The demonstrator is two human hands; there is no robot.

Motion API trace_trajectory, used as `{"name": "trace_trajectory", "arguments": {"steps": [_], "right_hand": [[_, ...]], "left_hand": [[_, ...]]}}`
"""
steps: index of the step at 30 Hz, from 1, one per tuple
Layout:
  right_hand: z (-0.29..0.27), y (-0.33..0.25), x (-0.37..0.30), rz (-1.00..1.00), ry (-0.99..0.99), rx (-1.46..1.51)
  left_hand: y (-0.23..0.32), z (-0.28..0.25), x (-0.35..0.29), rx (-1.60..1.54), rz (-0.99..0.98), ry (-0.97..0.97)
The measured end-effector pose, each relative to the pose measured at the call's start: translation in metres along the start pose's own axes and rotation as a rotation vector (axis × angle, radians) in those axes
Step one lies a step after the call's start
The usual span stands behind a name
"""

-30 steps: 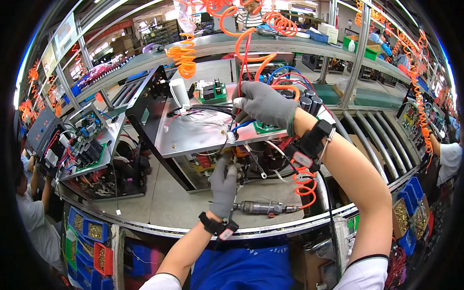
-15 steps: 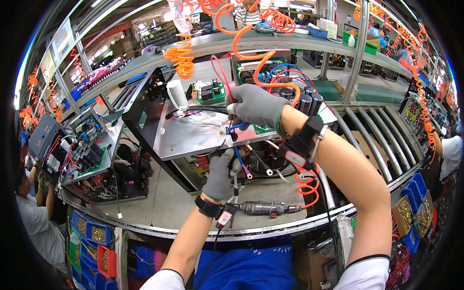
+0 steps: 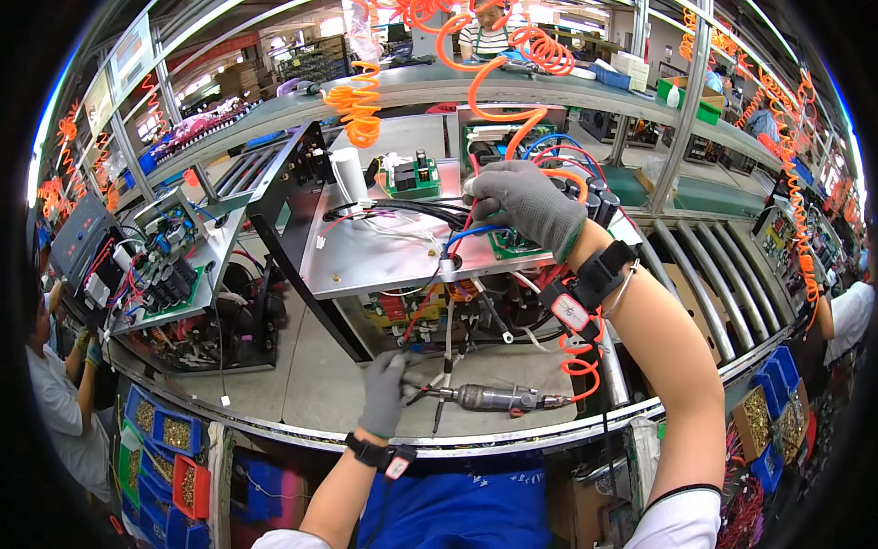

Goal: Wiring and securing components inside an electronic power unit on an assembly line.

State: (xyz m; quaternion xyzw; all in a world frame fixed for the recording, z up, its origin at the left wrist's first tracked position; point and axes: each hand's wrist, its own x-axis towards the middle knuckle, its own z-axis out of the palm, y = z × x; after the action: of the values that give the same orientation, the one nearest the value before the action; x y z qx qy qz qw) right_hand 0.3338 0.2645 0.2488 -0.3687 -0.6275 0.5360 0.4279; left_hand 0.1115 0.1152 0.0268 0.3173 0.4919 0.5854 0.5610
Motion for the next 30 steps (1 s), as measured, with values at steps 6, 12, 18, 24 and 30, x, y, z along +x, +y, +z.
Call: {"name": "trace_trajectory", "arguments": {"steps": [6, 12, 18, 24, 30], "right_hand": [[0.026, -0.006, -0.009, 0.075, -0.030, -0.716], [0.026, -0.046, -0.056, -0.359, 0.234, -0.653], [0.011, -0.016, -0.167, -0.403, 0.181, -0.597], [0.054, 0.076, -0.259, 0.086, 0.285, -0.119], [0.087, 0.104, -0.312, 0.310, 0.340, 0.154]], "left_hand": [[-0.027, -0.047, -0.018, 0.031, -0.053, 0.158], [-0.030, -0.071, -0.045, 0.031, 0.015, 0.238], [-0.013, -0.055, -0.073, 0.305, 0.464, 0.361], [0.028, 0.060, -0.032, 0.226, 0.387, -0.231], [0.046, 0.118, 0.031, 0.198, 0.368, -0.080]]}}
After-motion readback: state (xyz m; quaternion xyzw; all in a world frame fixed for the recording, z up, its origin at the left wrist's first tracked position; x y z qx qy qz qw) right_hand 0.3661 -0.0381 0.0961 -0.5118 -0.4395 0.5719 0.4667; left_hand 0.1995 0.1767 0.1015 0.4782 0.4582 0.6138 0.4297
